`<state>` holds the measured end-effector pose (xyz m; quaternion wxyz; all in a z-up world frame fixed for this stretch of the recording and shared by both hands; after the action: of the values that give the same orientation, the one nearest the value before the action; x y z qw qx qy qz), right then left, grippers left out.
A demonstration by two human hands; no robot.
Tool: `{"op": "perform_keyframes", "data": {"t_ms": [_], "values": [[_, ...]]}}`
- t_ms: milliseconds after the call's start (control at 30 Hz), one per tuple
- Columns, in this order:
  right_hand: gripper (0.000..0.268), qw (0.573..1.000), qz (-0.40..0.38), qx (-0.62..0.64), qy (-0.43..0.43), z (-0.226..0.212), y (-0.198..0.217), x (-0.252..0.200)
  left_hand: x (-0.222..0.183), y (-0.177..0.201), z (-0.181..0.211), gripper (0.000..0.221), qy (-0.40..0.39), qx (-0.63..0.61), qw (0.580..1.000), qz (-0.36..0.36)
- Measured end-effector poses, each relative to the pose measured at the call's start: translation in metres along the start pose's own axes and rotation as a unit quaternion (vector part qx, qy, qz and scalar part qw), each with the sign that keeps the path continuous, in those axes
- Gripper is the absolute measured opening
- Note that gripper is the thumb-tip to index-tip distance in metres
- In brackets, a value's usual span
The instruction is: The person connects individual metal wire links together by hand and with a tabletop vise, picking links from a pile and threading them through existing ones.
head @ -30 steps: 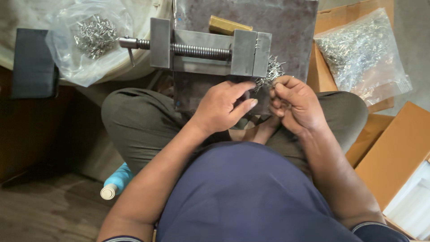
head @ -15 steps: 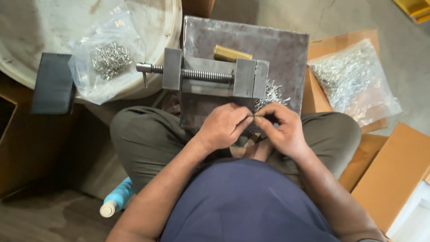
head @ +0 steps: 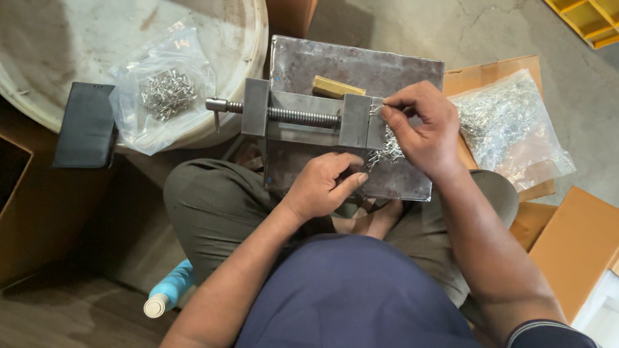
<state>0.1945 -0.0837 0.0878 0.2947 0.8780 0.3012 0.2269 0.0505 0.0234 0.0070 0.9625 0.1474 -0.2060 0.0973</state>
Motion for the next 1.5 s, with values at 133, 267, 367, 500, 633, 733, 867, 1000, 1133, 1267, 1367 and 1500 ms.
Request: {"op": "perform_keyframes", "data": {"t_ms": [133,267,367,500,633,733,867,1000,1133,1267,1367,1500], "values": [[0.009,1.0,-0.014,0.0,0.007,-0.001,-0.003,0.003,-0.001,0.001,-0.003,0.026,0.004,-0.035,0.999,0.016],[0.009,1.0,-0.015,-0.007,0.007,-0.001,-0.003,0.003,-0.001,0.002,-0.003,0.028,0.01,-0.043,0.999,0.018],[0.009,1.0,-0.014,-0.015,0.002,-0.003,-0.003,0.005,-0.001,0.002,-0.004,0.028,0.019,-0.049,0.998,0.02],[0.012,0.999,-0.011,-0.04,0.028,-0.011,-0.003,0.002,-0.001,0.003,-0.004,0.027,0.012,-0.046,0.999,0.018],[0.015,0.999,-0.004,-0.037,0.022,-0.007,0.001,-0.005,-0.001,0.003,-0.003,0.024,0.01,-0.052,0.998,0.029],[0.013,1.0,0.026,0.003,-0.01,0.011,0.009,-0.019,-0.001,0.005,-0.002,0.023,-0.02,-0.062,0.997,0.051],[0.009,0.991,0.042,0.062,-0.107,0.042,0.009,-0.066,-0.009,-0.001,-0.01,0.021,0.004,-0.076,0.996,0.046],[0.01,0.993,0.017,-0.044,-0.104,0.044,-0.001,-0.093,-0.006,0.0,-0.009,0.019,-0.001,-0.075,0.996,0.039],[0.014,0.994,-0.013,-0.09,-0.066,0.033,-0.012,-0.103,-0.005,0.0,-0.007,0.018,-0.008,-0.058,0.997,0.041],[0.016,0.992,-0.024,-0.121,-0.035,0.022,-0.023,-0.093,-0.004,-0.001,-0.007,0.017,-0.005,-0.057,0.998,0.036],[0.017,0.984,-0.045,-0.168,-0.031,0.018,-0.032,-0.087,-0.005,0.0,-0.005,0.018,-0.018,-0.041,0.998,0.04],[0.013,0.981,-0.034,-0.188,-0.031,0.015,-0.036,-0.084,-0.004,0.0,-0.004,0.02,-0.013,-0.052,0.998,0.04]]}}
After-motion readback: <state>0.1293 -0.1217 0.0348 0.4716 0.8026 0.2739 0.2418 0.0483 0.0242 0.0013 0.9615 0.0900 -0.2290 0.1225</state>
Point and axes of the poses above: each hand's wrist, its own x-axis towards the middle knuckle, its own y-axis out of the back of the hand, z = x × y, the point moved 6 cm from there along x, towards the middle knuckle, and after that the axes turned 12 degrees about -y, right-handed, at the moved point
